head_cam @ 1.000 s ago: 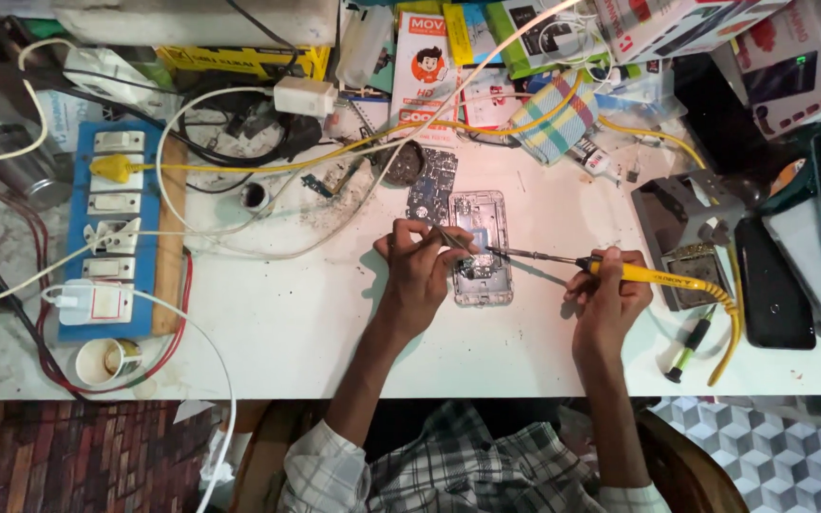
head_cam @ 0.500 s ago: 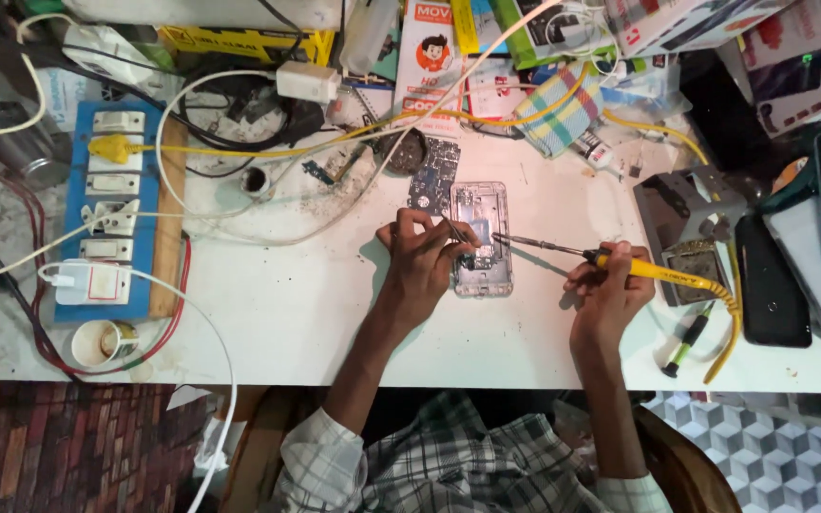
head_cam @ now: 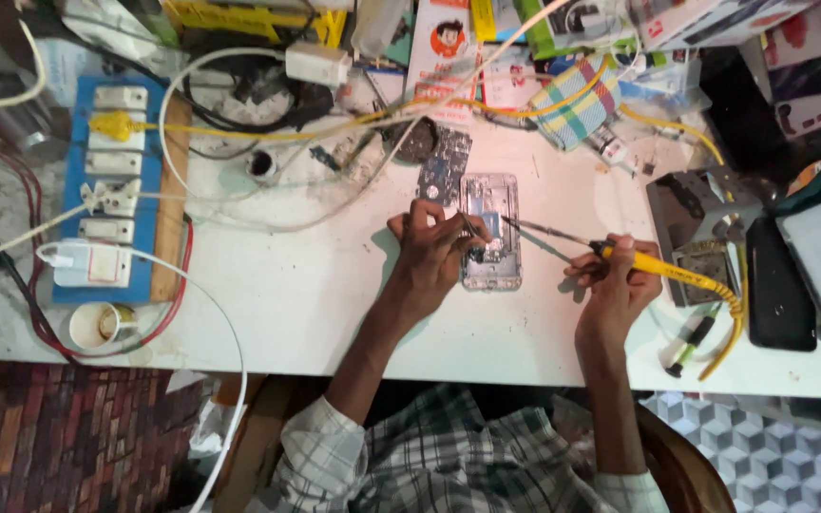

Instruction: The person solders components on a disassembled phone motherboard resting in the phone's midframe on a cluttered workbench. They hold the soldering iron in one hand and tweezers in the other, positioning small parts on the board and applying the iron to the board throughout the clip.

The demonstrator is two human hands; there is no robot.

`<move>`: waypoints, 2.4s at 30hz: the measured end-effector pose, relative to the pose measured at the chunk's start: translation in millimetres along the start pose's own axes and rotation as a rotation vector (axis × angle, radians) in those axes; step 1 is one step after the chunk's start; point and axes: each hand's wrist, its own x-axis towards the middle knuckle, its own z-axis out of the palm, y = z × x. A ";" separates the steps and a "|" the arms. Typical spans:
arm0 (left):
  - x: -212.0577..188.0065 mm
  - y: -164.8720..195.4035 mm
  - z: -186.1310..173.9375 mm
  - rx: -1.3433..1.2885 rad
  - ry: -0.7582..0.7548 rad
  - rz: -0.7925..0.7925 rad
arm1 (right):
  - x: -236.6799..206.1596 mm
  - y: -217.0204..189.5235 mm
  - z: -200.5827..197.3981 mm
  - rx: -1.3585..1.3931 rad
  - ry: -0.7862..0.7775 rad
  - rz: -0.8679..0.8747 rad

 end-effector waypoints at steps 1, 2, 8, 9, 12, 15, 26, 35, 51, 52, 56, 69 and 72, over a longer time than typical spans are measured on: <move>-1.4 1.0 0.1 -0.025 0.018 0.020 | -2.0 -1.5 -0.7 -0.008 -0.005 -0.001; -1.0 1.0 -0.3 -0.004 -0.014 -0.016 | -1.4 -2.0 0.1 -0.010 -0.012 -0.009; -1.1 7.8 -4.2 0.029 -0.052 -0.093 | -2.8 -2.6 -1.4 -0.005 -0.027 -0.027; -0.4 7.9 -4.2 0.024 -0.037 -0.073 | -2.8 -2.1 -2.3 -0.013 -0.026 -0.026; 1.8 7.0 -3.1 0.021 -0.011 -0.055 | -2.5 1.2 -4.4 0.043 -0.004 -0.002; -0.3 7.4 -2.6 0.059 -0.046 -0.084 | -1.1 6.0 -7.6 -0.004 0.059 0.023; -3.6 4.7 -0.3 0.083 -0.046 -0.085 | 1.4 14.1 -14.0 0.095 0.078 0.006; -2.3 0.3 1.4 0.003 -0.003 -0.038 | 0.7 6.4 -8.9 0.036 0.022 0.005; -0.2 4.1 -1.0 0.043 -0.021 -0.061 | 1.3 5.7 -6.8 0.008 -0.002 -0.017; 0.3 4.0 -1.3 0.031 -0.004 -0.048 | 1.0 5.3 -6.5 0.004 -0.009 -0.023; 1.4 5.9 -3.6 0.041 -0.056 -0.104 | -0.1 2.9 -5.6 -0.017 -0.035 -0.041; 1.9 6.8 -3.8 0.046 -0.052 -0.128 | -1.6 3.7 -7.7 0.029 0.036 -0.018; 2.1 5.5 -3.3 0.063 -0.061 -0.120 | -0.4 3.0 -8.2 0.044 0.005 -0.017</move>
